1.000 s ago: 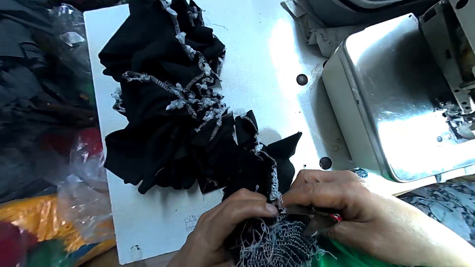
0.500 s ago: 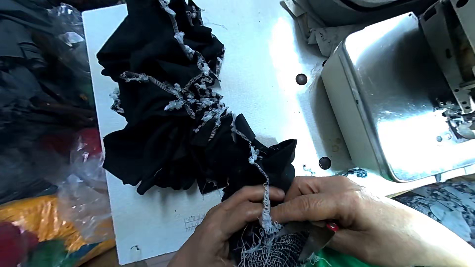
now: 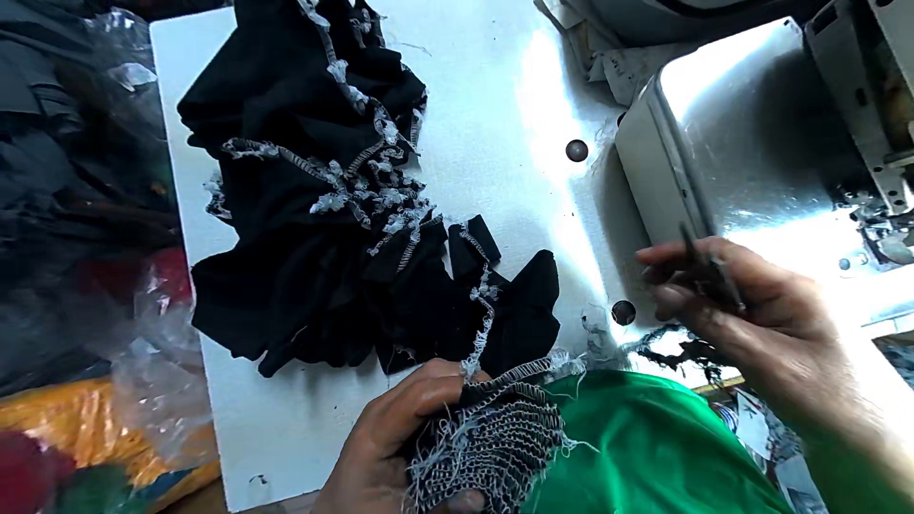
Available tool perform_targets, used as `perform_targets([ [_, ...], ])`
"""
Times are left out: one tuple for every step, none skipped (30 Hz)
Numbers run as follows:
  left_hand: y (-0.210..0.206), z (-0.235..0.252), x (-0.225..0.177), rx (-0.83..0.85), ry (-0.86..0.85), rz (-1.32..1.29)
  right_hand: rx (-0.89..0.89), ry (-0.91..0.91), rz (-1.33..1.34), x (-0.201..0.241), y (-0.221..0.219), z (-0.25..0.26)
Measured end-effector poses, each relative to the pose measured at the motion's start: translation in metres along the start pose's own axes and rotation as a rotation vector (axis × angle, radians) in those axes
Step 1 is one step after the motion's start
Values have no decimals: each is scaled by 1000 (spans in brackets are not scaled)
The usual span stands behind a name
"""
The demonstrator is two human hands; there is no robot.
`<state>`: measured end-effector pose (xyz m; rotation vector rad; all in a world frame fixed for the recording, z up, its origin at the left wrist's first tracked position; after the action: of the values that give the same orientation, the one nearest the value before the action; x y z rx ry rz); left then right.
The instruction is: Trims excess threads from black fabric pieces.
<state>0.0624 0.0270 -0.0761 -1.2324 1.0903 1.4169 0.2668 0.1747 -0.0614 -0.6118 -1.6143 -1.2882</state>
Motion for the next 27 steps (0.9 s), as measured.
perform_targets([
  [0, 0, 0, -2, 4, -4, 11, 0, 38, 2, 0, -4],
  [1, -1, -1, 2, 4, -4, 85, -11, 121, 6, -4, -11],
  [1, -1, -1, -1, 5, -2, 216, -28, 229, 10, -13, -20],
  [1, -1, -2, -7, 10, 5, 382, -49, 348, 16, -25, -31],
  [1, -1, -2, -17, 15, -2, 527, -71, 432, 20, -35, -40],
  [1, 0, -2, -23, 17, -6, 622, -91, 457, 21, -43, -48],
  [1, 0, -3, -24, 17, -14, 668, -113, 449, 20, -49, -52],
  [1, 0, -3, -26, 16, -24, 678, -133, 421, 18, -52, -55],
  [1, 0, -3, -27, 15, -26, 669, -142, 390, 16, -53, -55],
  [1, -1, -3, -28, 15, -27, 654, -142, 365, 14, -54, -55],
  [1, -1, -3, -29, 15, -27, 637, -142, 348, 13, -54, -55],
  [1, -1, -3, -28, 14, -25, 622, -138, 334, 12, -54, -54],
  [0, -1, -3, -27, 12, -27, 605, -130, 320, 12, -55, -54],
  [0, -1, -3, -28, 10, -27, 586, -121, 311, 11, -55, -53],
  [-1, -2, -3, -25, 7, -28, 567, -112, 305, 11, -56, -52],
  [-1, -2, -3, -20, 4, -26, 548, -109, 308, 10, -57, -51],
  [-1, -2, -2, -13, 4, -24, 533, -108, 314, 9, -58, -50],
  [-2, -2, -1, -3, 1, -26, 522, -108, 321, 9, -58, -49],
  [-3, -2, -1, 4, -3, -24, 518, -108, 332, 9, -59, -48],
  [-3, -3, 0, 10, -9, -23, 512, -98, 350, 10, -60, -46],
  [-4, -3, 1, 12, -13, -20, 504, -84, 368, 12, -60, -46],
  [-5, -3, 1, 12, -12, -13, 489, -69, 385, 13, -61, -45],
  [-5, -3, 1, 9, -9, -5, 466, -61, 399, 14, -60, -43],
  [-5, -4, 0, 12, -13, 7, 436, -70, 412, 14, -59, -42],
  [-5, -4, 0, 17, -18, 19, 400, -97, 427, 11, -57, -41],
  [-5, -4, 0, 17, -20, 29, 361, -137, 444, 8, -55, -39],
  [-4, -4, 0, 11, -22, 39, 323, -185, 466, 4, -53, -38],
])
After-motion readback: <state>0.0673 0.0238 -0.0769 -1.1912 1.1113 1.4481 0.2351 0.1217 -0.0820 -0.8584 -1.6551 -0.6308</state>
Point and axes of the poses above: each hand's wrist, its own z-axis towards the middle knuckle, its own y-axis out of the back of the hand, x = y × z, the point moved 8 cm from there along z, towards the middle knuckle, and after that the axes turned 12 degrees about -x, right-handed, at the moved point
